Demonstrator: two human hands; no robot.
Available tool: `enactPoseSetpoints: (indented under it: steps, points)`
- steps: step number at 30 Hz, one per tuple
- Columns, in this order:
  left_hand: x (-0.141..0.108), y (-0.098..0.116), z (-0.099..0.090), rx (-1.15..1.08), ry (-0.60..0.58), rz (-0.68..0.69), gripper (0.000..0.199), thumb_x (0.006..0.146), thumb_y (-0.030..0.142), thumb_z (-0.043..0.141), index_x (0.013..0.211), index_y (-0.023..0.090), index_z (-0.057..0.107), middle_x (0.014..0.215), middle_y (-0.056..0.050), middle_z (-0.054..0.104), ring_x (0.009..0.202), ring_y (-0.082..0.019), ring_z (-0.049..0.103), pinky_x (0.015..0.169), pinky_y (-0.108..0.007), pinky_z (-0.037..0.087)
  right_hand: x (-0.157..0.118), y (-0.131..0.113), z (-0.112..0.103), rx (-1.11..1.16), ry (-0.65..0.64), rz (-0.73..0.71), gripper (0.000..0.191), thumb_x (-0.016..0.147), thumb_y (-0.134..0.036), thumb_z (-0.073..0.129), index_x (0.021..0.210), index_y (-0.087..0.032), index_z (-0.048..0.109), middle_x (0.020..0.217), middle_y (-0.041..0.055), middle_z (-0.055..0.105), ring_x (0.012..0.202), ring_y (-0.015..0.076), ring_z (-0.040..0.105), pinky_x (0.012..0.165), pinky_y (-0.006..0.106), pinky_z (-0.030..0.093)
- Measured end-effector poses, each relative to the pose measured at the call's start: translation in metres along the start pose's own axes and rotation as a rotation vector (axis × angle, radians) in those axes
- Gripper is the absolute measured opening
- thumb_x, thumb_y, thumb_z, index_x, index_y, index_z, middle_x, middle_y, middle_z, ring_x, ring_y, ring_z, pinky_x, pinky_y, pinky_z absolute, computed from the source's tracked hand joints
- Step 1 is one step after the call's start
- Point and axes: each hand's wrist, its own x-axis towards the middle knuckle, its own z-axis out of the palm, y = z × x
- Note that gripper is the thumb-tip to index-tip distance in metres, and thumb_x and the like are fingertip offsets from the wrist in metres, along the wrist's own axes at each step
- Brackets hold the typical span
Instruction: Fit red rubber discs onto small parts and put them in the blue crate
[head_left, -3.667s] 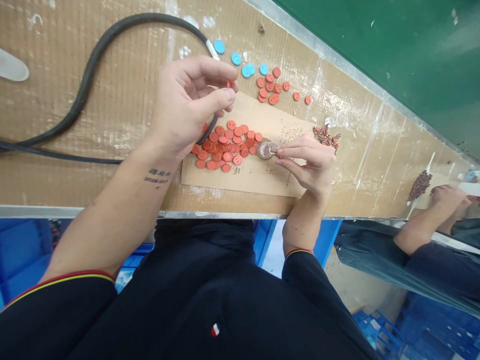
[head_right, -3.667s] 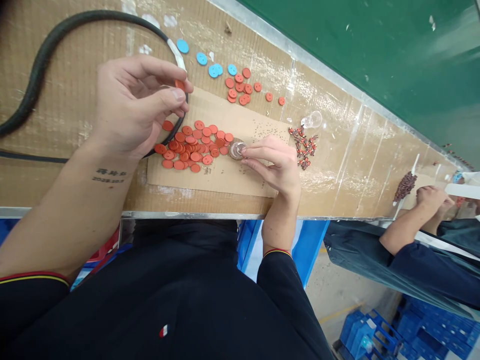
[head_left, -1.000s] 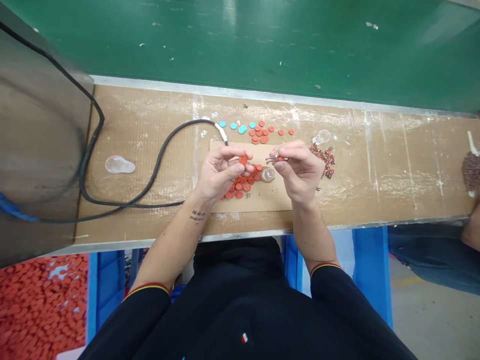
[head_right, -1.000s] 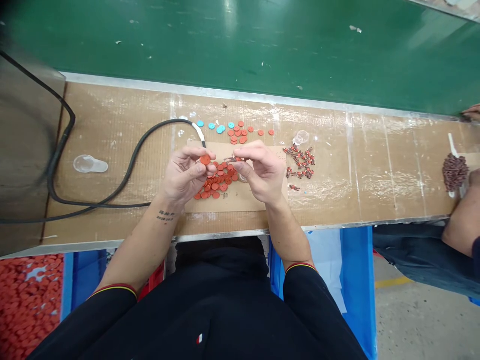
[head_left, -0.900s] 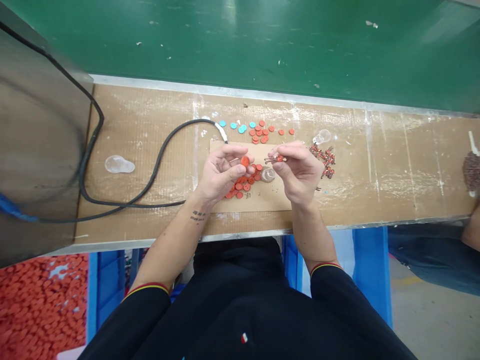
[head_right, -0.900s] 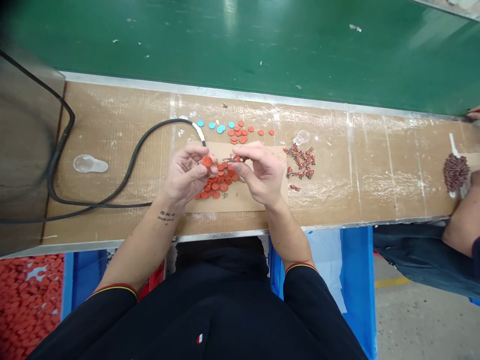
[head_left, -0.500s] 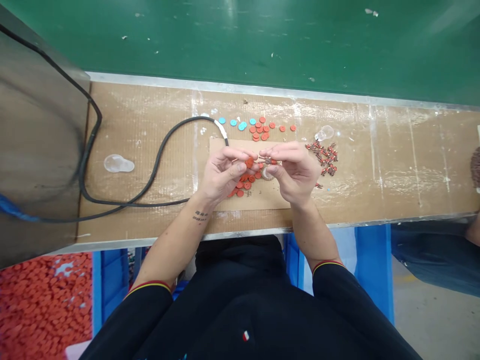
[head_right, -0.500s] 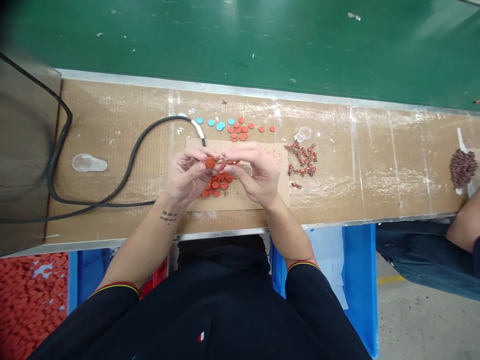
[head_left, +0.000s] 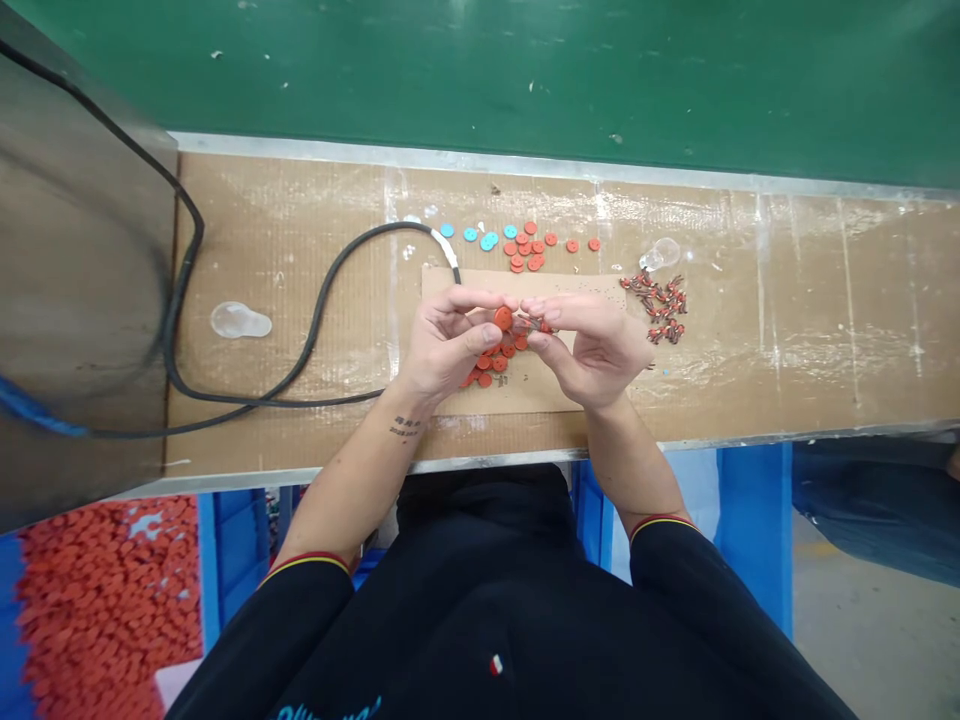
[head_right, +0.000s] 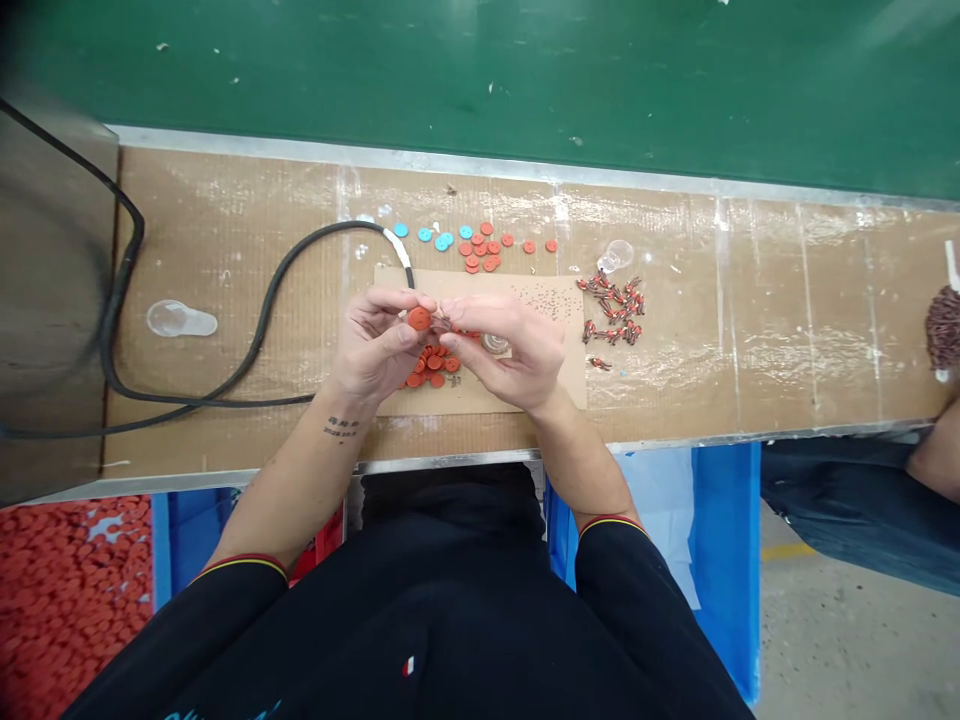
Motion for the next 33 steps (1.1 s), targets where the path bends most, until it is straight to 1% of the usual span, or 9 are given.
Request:
enactPoseSetpoints:
  steps: [4, 8, 11, 14, 18, 22, 26, 30, 33]
  points:
    - [0.0006, -0.0014, -0.0014, 0.009, 0.002, 0.021, 0.035, 0.065, 0.042, 0.103, 0.083, 0.025, 0.079, 0.089, 0.000, 0.079, 0.078, -0.015, 0.077, 0.071, -0.026, 0.067, 0.0011, -0.0008, 0.0010, -0.012, 0.003, -0.033, 0.026, 0.091, -0.024, 0.081, 0.115, -0.032, 0.075, 0.092, -0.0042, 0.083, 0.084, 0.0165, 0.083, 0.072, 0.031, 0.072]
    - [0.0009, -0.0035, -0.0043, 0.042, 0.001, 0.023, 0.037, 0.063, 0.043, 0.104, 0.083, 0.025, 0.078, 0.097, -0.002, 0.079, 0.086, -0.017, 0.078, 0.080, -0.030, 0.068, -0.0003, -0.0008, 0.0004, -0.075, -0.011, -0.031, 0.019, 0.091, -0.027, 0.081, 0.108, -0.032, 0.076, 0.093, -0.0040, 0.083, 0.081, 0.0160, 0.082, 0.071, 0.032, 0.071]
    - [0.0012, -0.0043, -0.0050, 0.030, -0.019, 0.068, 0.032, 0.066, 0.040, 0.103, 0.085, 0.026, 0.081, 0.094, -0.002, 0.079, 0.084, -0.016, 0.078, 0.077, -0.027, 0.068, -0.0013, -0.0008, -0.0001, -0.101, -0.018, -0.032, 0.017, 0.091, -0.027, 0.081, 0.106, -0.031, 0.077, 0.094, -0.0033, 0.083, 0.082, 0.0161, 0.081, 0.072, 0.032, 0.071]
    - [0.0019, -0.0048, -0.0053, 0.007, -0.063, 0.116, 0.024, 0.071, 0.033, 0.101, 0.088, 0.029, 0.085, 0.092, 0.000, 0.080, 0.083, -0.013, 0.078, 0.076, -0.023, 0.068, -0.0003, -0.0017, -0.0004, -0.078, -0.028, -0.043, 0.021, 0.091, -0.023, 0.081, 0.110, -0.032, 0.076, 0.095, -0.0041, 0.083, 0.083, 0.0150, 0.082, 0.074, 0.031, 0.071]
    - [0.0034, -0.0060, -0.0067, 0.016, -0.107, 0.164, 0.023, 0.073, 0.030, 0.100, 0.092, 0.032, 0.086, 0.094, 0.001, 0.082, 0.084, -0.012, 0.079, 0.078, -0.020, 0.068, 0.0032, -0.0038, -0.0007, -0.065, -0.053, -0.058, 0.026, 0.091, -0.018, 0.080, 0.114, -0.030, 0.074, 0.096, -0.0048, 0.083, 0.087, 0.0134, 0.083, 0.077, 0.027, 0.070]
    - [0.0041, -0.0065, -0.0080, 0.052, -0.087, 0.155, 0.025, 0.070, 0.034, 0.101, 0.090, 0.032, 0.086, 0.094, 0.001, 0.081, 0.085, -0.013, 0.080, 0.079, -0.022, 0.068, 0.0052, -0.0049, -0.0004, -0.114, -0.054, -0.079, 0.018, 0.093, -0.020, 0.078, 0.109, -0.027, 0.074, 0.092, -0.0040, 0.083, 0.084, 0.0138, 0.083, 0.074, 0.027, 0.070]
    - [0.0039, -0.0057, -0.0083, 0.066, -0.091, 0.148, 0.025, 0.071, 0.033, 0.101, 0.091, 0.032, 0.086, 0.094, 0.001, 0.082, 0.085, -0.014, 0.080, 0.080, -0.023, 0.069, 0.0046, -0.0036, -0.0018, -0.111, -0.068, -0.071, 0.019, 0.092, -0.019, 0.079, 0.109, -0.027, 0.075, 0.092, -0.0038, 0.084, 0.084, 0.0143, 0.083, 0.075, 0.027, 0.070]
    - [0.0034, -0.0053, -0.0089, 0.073, -0.097, 0.126, 0.027, 0.072, 0.033, 0.100, 0.094, 0.030, 0.085, 0.094, 0.001, 0.083, 0.084, -0.015, 0.081, 0.077, -0.024, 0.070, 0.0044, -0.0025, -0.0037, -0.090, -0.105, -0.034, 0.020, 0.092, -0.021, 0.080, 0.109, -0.029, 0.075, 0.094, -0.0043, 0.084, 0.085, 0.0150, 0.083, 0.076, 0.028, 0.070]
    - [0.0031, -0.0057, -0.0091, 0.055, -0.085, 0.113, 0.027, 0.071, 0.032, 0.101, 0.092, 0.028, 0.083, 0.092, 0.001, 0.084, 0.082, -0.014, 0.081, 0.076, -0.022, 0.070, 0.0056, -0.0033, -0.0033, -0.070, -0.088, -0.049, 0.020, 0.091, -0.020, 0.081, 0.109, -0.028, 0.075, 0.093, -0.0036, 0.084, 0.084, 0.0148, 0.083, 0.074, 0.027, 0.071]
